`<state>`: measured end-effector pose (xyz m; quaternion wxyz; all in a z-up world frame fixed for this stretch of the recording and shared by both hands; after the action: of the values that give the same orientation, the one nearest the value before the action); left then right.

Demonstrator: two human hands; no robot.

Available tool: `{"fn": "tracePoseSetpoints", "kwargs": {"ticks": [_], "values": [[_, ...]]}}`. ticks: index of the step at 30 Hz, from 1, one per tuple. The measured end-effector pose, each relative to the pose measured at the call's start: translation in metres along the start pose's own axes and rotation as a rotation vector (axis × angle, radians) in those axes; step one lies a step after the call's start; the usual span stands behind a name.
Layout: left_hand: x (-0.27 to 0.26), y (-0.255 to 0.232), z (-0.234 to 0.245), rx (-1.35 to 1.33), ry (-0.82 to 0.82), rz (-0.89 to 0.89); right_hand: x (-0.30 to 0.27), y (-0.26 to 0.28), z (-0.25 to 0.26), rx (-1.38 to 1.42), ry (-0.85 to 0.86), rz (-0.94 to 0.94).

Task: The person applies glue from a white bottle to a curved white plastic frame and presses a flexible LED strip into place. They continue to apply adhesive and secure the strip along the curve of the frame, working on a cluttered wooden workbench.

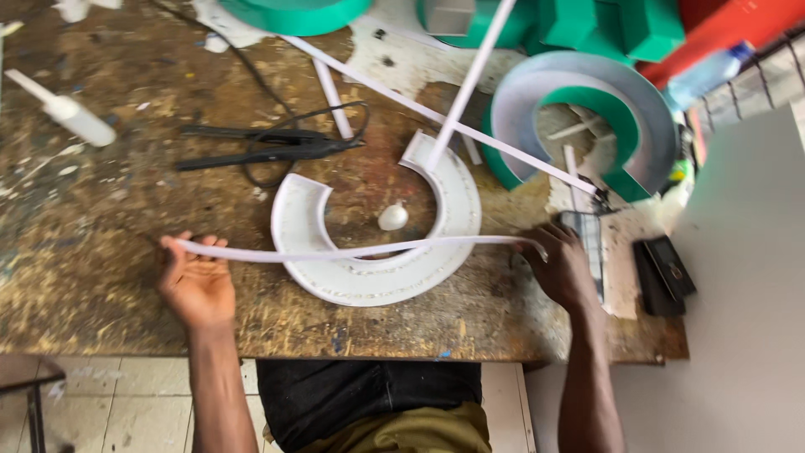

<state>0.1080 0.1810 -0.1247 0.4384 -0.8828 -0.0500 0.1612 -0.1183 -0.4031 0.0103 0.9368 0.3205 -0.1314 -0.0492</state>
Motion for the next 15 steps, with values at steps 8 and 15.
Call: {"fn": "tracePoseSetpoints", "kwargs": {"ticks": [8,15], "values": [[-0.086,-0.040,-0.060,0.057,0.267,0.091,0.004,0.001,-0.034,-0.063,-0.196,0.177],[-0.115,-0.021,-0.073,0.488,0.495,-0.036,0.005,0.031,-0.066,0.227,-0.123,0.273]]}}
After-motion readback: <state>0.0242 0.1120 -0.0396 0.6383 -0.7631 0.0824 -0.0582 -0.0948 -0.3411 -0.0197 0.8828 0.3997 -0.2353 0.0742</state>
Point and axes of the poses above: each hand's wrist, its own x-axis towards the middle knuckle, its own z-axis out of the back of the hand, y = z × x, the point moved 1 cm from there along x, towards the middle knuckle, and after that the axes turned 15 degrees about x, right-handed, at the moved point
